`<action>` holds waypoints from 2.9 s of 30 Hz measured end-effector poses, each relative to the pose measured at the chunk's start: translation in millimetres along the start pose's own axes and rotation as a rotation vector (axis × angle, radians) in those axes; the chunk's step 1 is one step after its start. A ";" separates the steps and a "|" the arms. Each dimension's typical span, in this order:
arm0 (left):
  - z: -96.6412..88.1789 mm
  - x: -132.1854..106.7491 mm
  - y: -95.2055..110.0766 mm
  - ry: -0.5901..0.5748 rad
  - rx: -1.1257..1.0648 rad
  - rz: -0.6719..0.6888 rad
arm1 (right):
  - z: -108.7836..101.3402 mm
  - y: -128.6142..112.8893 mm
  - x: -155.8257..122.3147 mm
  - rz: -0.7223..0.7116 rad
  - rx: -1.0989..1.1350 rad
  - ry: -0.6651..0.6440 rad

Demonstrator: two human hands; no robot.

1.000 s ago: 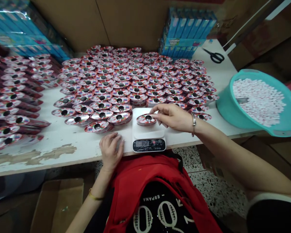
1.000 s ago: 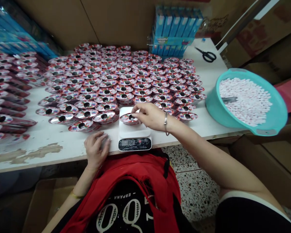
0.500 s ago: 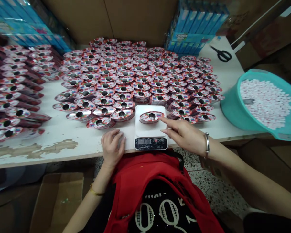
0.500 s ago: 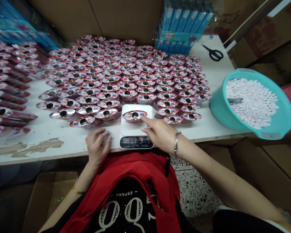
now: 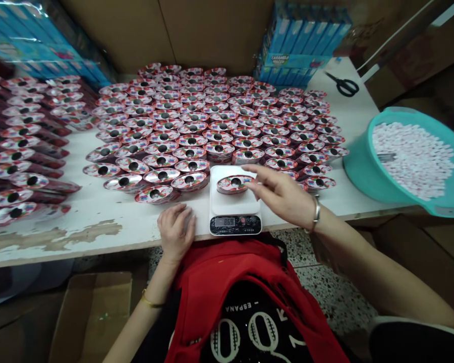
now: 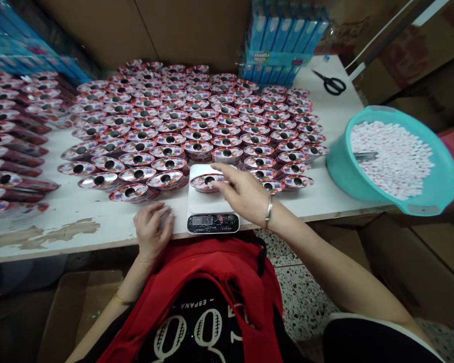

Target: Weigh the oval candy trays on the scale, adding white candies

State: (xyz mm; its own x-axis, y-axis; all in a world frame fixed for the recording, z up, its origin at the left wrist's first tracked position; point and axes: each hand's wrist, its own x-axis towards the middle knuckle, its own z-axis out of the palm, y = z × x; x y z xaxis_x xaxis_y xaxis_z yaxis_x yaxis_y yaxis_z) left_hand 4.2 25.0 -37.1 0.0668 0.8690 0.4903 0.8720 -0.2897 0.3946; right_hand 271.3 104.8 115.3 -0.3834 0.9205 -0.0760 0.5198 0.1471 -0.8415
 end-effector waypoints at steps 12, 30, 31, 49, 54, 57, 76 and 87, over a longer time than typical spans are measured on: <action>-0.2 1.4 -0.4 -0.006 0.006 0.027 | 12.2 34.6 -30.5 0.249 0.543 0.161; -0.3 1.8 2.7 -0.005 0.015 0.004 | 6.9 44.5 -45.8 0.301 0.756 0.266; -0.2 1.2 2.2 -0.004 0.013 0.002 | 7.1 46.6 -48.0 0.320 0.778 0.278; -2.6 106.1 70.1 -0.028 -0.195 0.221 | 22.7 18.3 -23.7 0.193 0.849 0.269; 9.9 114.5 73.7 -0.217 -0.112 0.270 | 20.7 13.5 -15.9 0.141 0.862 0.273; 18.9 122.0 79.3 -0.350 -0.112 0.349 | 22.3 24.6 -26.2 0.201 0.874 0.294; 3.5 140.2 76.0 -0.388 -0.204 0.339 | 28.4 61.1 -62.1 0.429 0.962 0.447; -145.5 137.6 -26.7 0.076 0.021 -0.060 | 35.9 69.9 -74.8 0.599 0.881 0.460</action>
State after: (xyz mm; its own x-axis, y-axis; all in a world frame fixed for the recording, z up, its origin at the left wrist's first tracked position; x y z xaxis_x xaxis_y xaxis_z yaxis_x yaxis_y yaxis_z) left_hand -80.4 93.9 132.8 -0.0225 0.8513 0.5242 0.8832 -0.2288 0.4095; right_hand 308.9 33.3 43.0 0.1522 0.8287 -0.5385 -0.2566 -0.4931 -0.8313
